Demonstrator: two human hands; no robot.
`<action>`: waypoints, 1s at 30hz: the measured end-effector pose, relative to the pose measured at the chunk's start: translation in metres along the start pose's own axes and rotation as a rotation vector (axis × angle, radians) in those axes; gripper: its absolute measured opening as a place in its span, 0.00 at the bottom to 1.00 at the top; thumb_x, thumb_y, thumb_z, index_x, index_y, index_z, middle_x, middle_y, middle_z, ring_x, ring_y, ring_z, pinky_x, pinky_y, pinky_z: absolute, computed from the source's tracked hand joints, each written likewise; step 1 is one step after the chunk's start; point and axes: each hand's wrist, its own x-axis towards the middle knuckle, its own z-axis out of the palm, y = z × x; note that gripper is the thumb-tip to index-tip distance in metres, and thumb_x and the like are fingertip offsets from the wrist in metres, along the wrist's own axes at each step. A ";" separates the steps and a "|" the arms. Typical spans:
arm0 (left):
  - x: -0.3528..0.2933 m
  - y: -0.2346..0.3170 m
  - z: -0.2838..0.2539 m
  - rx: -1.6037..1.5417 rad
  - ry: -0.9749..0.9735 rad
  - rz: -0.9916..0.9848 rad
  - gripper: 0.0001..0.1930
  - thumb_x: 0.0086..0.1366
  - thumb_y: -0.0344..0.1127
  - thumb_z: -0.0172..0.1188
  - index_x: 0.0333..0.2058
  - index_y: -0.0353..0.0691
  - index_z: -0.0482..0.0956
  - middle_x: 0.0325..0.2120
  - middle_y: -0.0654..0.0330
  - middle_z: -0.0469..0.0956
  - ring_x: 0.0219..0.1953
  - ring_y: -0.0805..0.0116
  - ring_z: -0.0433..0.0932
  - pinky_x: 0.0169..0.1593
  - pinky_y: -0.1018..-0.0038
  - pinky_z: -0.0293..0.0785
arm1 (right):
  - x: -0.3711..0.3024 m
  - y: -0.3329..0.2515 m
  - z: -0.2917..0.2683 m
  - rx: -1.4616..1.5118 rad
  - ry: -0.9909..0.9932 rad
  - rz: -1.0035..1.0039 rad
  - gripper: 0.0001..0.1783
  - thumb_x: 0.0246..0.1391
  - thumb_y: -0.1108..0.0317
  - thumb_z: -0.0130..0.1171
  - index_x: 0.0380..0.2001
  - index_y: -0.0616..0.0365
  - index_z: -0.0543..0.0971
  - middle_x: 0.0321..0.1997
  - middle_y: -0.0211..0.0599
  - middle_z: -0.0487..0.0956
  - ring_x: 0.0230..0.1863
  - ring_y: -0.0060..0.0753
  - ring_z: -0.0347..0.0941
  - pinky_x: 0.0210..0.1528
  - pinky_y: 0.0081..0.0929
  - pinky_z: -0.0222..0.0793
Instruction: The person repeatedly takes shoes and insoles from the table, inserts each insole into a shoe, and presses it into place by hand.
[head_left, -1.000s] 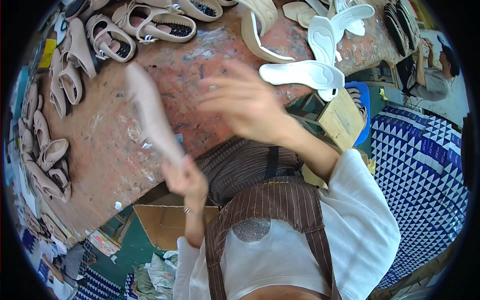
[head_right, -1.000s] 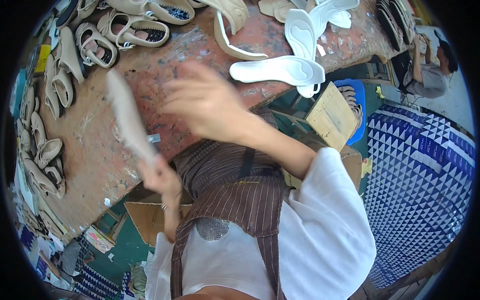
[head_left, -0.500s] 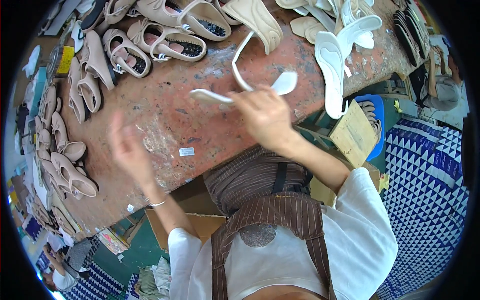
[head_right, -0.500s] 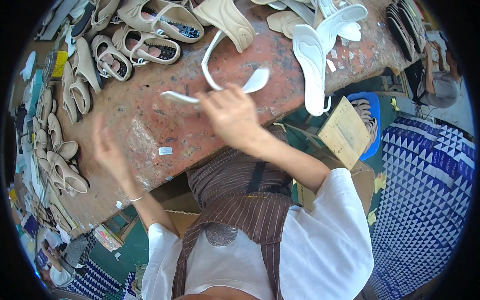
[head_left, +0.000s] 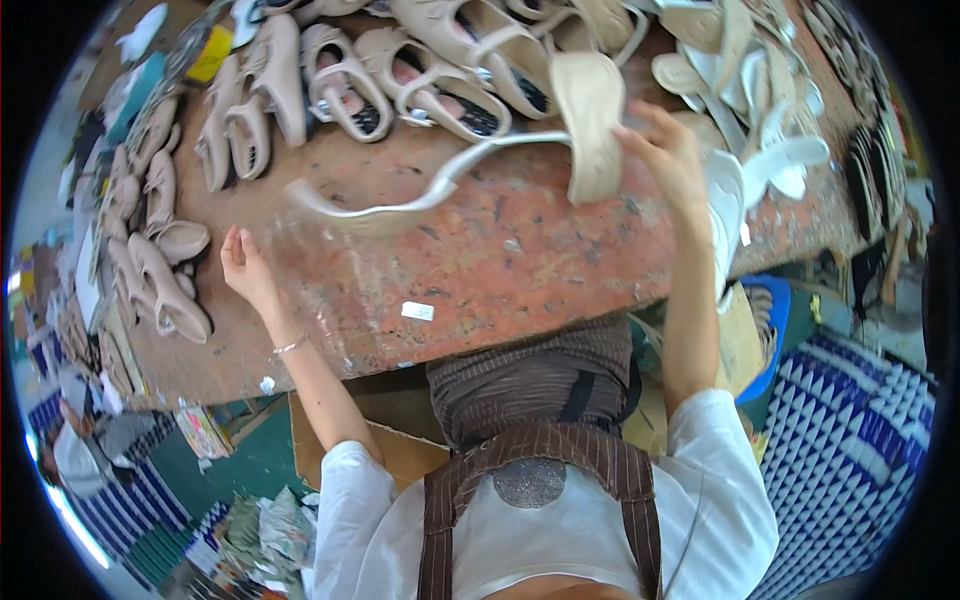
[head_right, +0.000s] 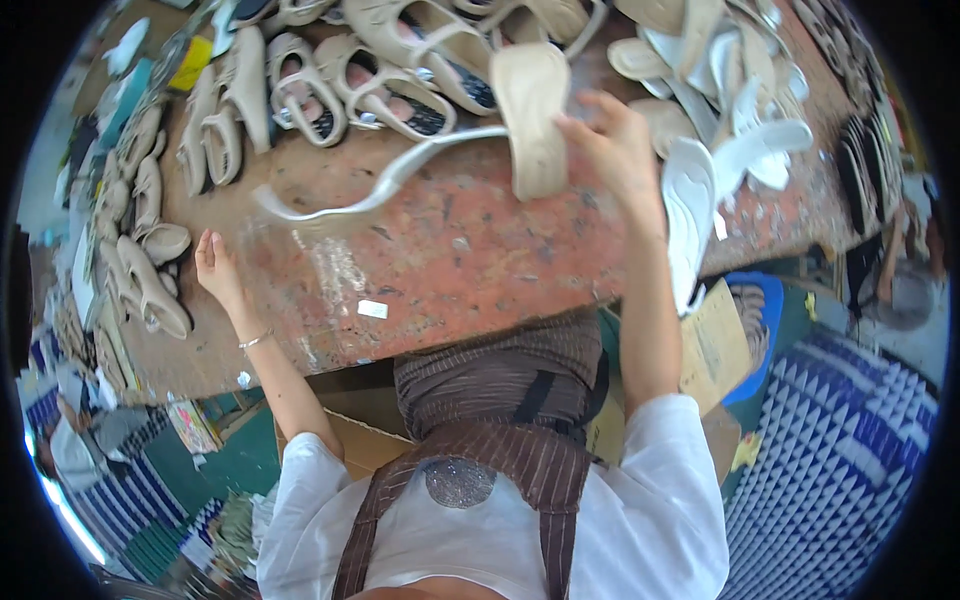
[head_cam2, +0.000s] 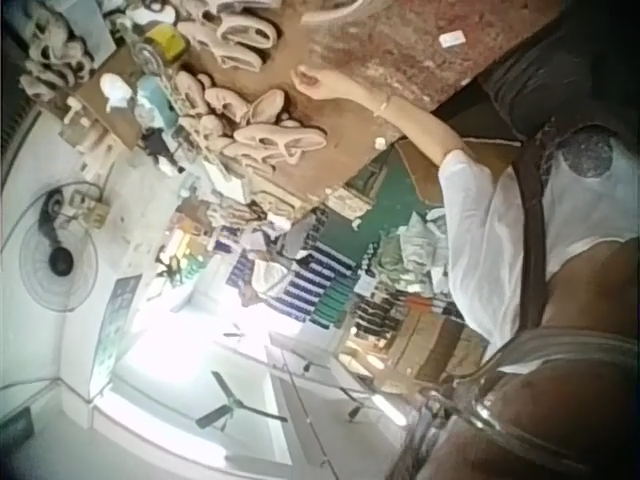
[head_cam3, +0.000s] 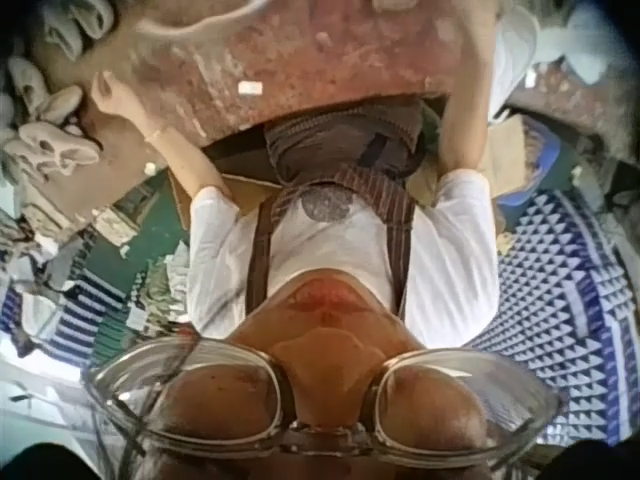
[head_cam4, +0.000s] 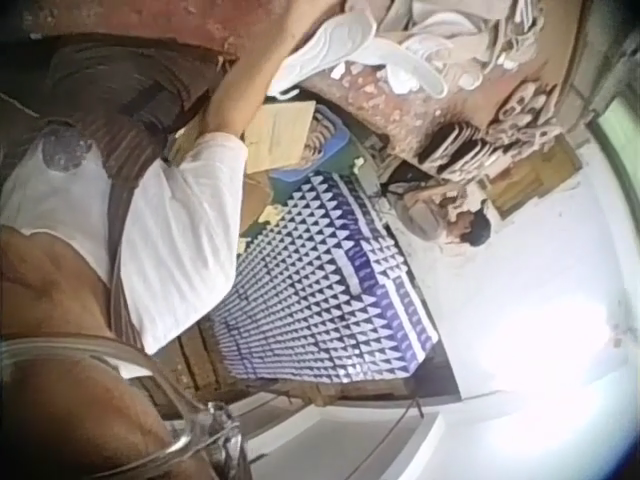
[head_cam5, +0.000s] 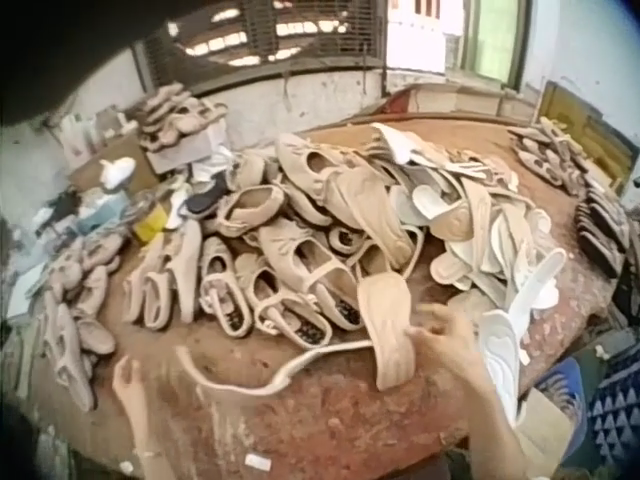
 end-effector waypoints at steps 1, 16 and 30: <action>0.000 0.009 0.001 0.225 0.162 0.338 0.18 0.67 0.36 0.61 0.52 0.33 0.74 0.48 0.52 0.77 0.51 0.62 0.75 0.56 0.64 0.70 | 0.002 0.002 -0.007 0.058 -0.036 -0.046 0.23 0.56 0.62 0.66 0.51 0.65 0.78 0.32 0.34 0.83 0.32 0.23 0.77 0.36 0.22 0.71; -0.236 0.050 0.248 0.460 -0.814 1.312 0.27 0.58 0.32 0.55 0.59 0.37 0.71 0.65 0.45 0.62 0.71 0.48 0.54 0.71 0.51 0.48 | -0.044 -0.012 -0.083 1.389 -0.153 -0.316 0.40 0.57 0.73 0.56 0.72 0.57 0.55 0.70 0.40 0.62 0.62 0.28 0.65 0.66 0.28 0.56; 0.030 0.075 0.168 0.584 0.017 0.265 0.20 0.56 0.41 0.68 0.41 0.31 0.77 0.42 0.45 0.76 0.48 0.46 0.75 0.52 0.56 0.71 | -0.089 0.008 -0.060 1.267 0.101 -0.245 0.10 0.64 0.58 0.53 0.39 0.50 0.76 0.33 0.27 0.62 0.38 0.29 0.60 0.45 0.33 0.61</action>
